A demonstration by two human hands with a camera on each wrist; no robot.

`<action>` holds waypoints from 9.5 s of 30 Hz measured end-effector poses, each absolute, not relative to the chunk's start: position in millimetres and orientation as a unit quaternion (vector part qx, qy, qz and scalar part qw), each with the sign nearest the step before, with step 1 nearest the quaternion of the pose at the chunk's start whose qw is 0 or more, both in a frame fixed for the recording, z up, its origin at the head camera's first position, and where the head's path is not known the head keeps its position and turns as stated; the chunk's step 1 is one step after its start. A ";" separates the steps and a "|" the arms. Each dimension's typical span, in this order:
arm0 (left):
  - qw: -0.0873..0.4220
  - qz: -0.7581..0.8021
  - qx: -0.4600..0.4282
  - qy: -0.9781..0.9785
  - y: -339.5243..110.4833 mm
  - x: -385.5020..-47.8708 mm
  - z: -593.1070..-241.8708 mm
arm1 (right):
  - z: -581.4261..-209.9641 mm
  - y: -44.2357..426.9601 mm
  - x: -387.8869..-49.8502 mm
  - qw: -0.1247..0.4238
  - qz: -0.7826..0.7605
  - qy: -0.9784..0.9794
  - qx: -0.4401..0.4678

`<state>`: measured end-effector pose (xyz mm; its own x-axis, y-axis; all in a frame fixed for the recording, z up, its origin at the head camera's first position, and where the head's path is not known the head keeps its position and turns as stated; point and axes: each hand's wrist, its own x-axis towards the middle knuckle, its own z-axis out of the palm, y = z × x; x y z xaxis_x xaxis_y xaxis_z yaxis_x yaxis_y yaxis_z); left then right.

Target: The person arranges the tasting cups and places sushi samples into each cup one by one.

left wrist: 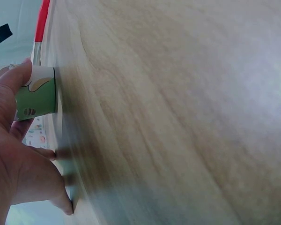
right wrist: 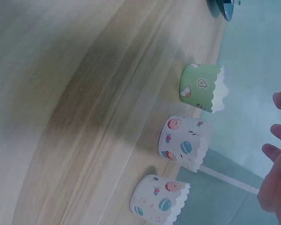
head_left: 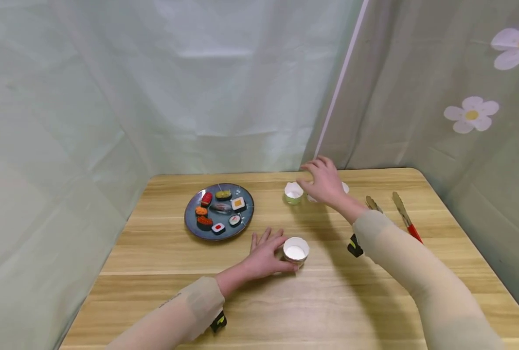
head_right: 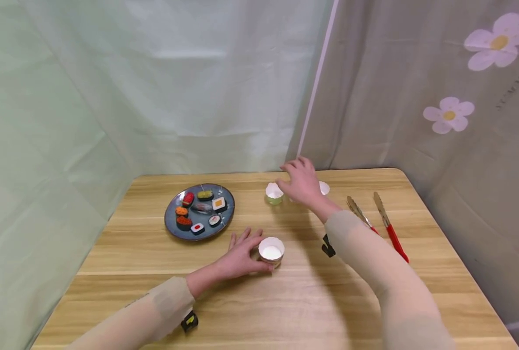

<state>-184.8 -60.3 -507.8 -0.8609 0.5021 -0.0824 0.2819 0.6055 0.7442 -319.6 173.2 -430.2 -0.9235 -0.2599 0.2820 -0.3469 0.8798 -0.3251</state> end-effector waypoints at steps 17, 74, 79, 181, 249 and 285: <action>0.146 0.376 0.219 0.889 -58.3 -184.3 -506.3 | -434.4 200.6 -278.5 0.109 0.224 -0.937 0.244; 0.141 0.355 0.220 0.897 -57.0 -183.5 -505.0 | -468.1 192.8 -209.9 -0.057 0.245 -0.869 0.426; 0.141 0.355 0.226 0.896 -57.8 -183.8 -505.1 | -469.0 192.1 -209.7 -0.062 0.251 -0.867 0.426; 0.163 0.447 0.240 0.846 -68.9 -187.6 -500.8 | -473.2 196.5 -205.9 -0.041 0.336 -0.856 0.390; 0.149 0.453 0.226 0.849 -69.0 -187.4 -499.8 | -479.8 188.7 -200.0 -0.027 0.397 -0.850 0.345; 0.145 0.425 0.241 0.860 -68.9 -185.3 -502.6 | -468.4 161.3 -199.7 0.011 0.465 -0.870 0.164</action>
